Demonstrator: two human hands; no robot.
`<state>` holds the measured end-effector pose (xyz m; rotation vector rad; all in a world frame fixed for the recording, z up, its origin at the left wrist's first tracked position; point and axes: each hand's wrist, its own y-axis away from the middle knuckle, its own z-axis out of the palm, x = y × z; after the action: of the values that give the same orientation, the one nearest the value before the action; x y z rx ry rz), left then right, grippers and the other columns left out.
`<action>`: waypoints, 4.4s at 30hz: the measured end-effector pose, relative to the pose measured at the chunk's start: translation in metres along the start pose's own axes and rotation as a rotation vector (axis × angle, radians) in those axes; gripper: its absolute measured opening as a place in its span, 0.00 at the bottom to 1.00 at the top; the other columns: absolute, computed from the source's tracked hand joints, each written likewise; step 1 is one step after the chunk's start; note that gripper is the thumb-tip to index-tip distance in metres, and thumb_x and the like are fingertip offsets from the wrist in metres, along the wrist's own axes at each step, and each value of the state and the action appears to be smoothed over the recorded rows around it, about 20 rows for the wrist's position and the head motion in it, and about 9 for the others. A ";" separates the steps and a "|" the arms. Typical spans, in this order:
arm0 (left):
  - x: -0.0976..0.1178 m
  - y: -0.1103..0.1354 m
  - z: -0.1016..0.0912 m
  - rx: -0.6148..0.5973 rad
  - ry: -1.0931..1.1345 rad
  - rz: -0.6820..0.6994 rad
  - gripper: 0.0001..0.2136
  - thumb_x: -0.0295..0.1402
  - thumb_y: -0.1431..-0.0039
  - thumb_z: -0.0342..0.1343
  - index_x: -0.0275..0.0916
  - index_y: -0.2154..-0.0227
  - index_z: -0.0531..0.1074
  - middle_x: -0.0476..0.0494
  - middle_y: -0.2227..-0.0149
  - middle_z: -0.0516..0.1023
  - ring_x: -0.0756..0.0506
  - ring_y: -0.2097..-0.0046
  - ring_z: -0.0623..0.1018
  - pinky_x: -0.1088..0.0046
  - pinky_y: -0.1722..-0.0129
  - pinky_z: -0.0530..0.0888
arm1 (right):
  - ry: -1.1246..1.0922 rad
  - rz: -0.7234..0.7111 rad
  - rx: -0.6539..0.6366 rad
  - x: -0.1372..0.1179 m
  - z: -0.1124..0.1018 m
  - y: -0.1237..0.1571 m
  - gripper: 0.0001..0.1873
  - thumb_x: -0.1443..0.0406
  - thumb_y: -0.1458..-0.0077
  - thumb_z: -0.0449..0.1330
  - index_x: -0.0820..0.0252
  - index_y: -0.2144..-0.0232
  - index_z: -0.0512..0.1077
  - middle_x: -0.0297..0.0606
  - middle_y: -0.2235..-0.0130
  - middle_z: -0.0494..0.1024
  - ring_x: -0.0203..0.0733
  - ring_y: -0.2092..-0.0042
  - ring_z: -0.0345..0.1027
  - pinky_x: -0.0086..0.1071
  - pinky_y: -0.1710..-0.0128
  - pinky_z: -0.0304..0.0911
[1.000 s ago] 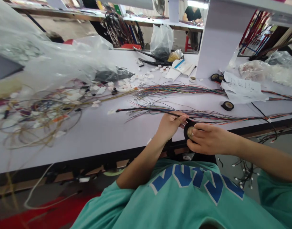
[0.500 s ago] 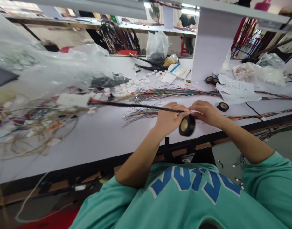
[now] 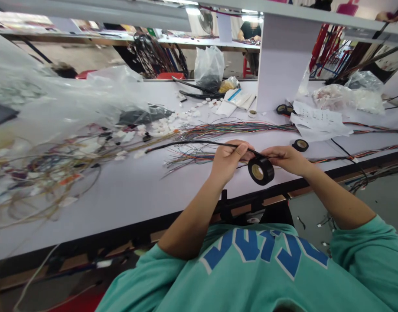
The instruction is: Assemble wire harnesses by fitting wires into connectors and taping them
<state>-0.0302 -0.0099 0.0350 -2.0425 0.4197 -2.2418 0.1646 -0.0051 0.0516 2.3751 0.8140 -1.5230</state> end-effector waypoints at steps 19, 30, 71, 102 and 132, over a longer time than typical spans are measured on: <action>0.001 0.027 0.004 0.019 -0.394 0.118 0.08 0.36 0.49 0.55 0.41 0.74 0.77 0.46 0.68 0.81 0.45 0.63 0.78 0.68 0.59 0.73 | -0.386 0.492 -0.042 -0.011 0.002 -0.004 0.06 0.73 0.52 0.56 0.62 0.70 0.72 0.31 0.78 0.76 0.29 0.76 0.70 0.22 0.73 0.66; -0.017 0.050 0.000 -0.100 -0.698 0.646 0.08 0.33 0.44 0.52 0.41 0.70 0.76 0.44 0.66 0.81 0.46 0.61 0.79 0.69 0.58 0.75 | -0.476 0.495 0.129 -0.005 0.016 -0.006 0.08 0.76 0.59 0.59 0.63 0.74 0.71 0.30 0.80 0.75 0.31 0.74 0.70 0.30 0.62 0.68; -0.007 0.015 0.001 -0.152 -0.824 0.816 0.11 0.31 0.42 0.46 0.39 0.71 0.74 0.45 0.69 0.80 0.50 0.68 0.78 0.76 0.66 0.73 | 0.995 -0.277 0.139 -0.011 0.017 0.003 0.13 0.72 0.47 0.51 0.57 0.64 0.73 0.39 0.59 0.76 0.41 0.58 0.66 0.40 0.55 0.50; -0.016 0.011 0.016 -0.079 -0.259 -0.065 0.07 0.36 0.55 0.57 0.38 0.76 0.77 0.46 0.72 0.79 0.46 0.67 0.76 0.69 0.63 0.73 | 0.324 -0.046 0.271 0.015 0.009 0.021 0.13 0.69 0.50 0.51 0.61 0.61 0.69 0.40 0.64 0.76 0.38 0.63 0.70 0.36 0.61 0.66; -0.036 0.047 0.021 -0.063 -0.948 0.588 0.13 0.34 0.39 0.44 0.36 0.65 0.74 0.39 0.69 0.80 0.45 0.68 0.79 0.70 0.67 0.74 | 1.056 -0.245 0.192 0.010 0.024 0.028 0.19 0.73 0.47 0.49 0.53 0.57 0.71 0.36 0.56 0.78 0.41 0.51 0.66 0.43 0.47 0.39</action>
<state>-0.0110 -0.0499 -0.0103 -2.2991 0.8205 -0.8188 0.1641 -0.0359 0.0289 3.2951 1.1900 -0.2613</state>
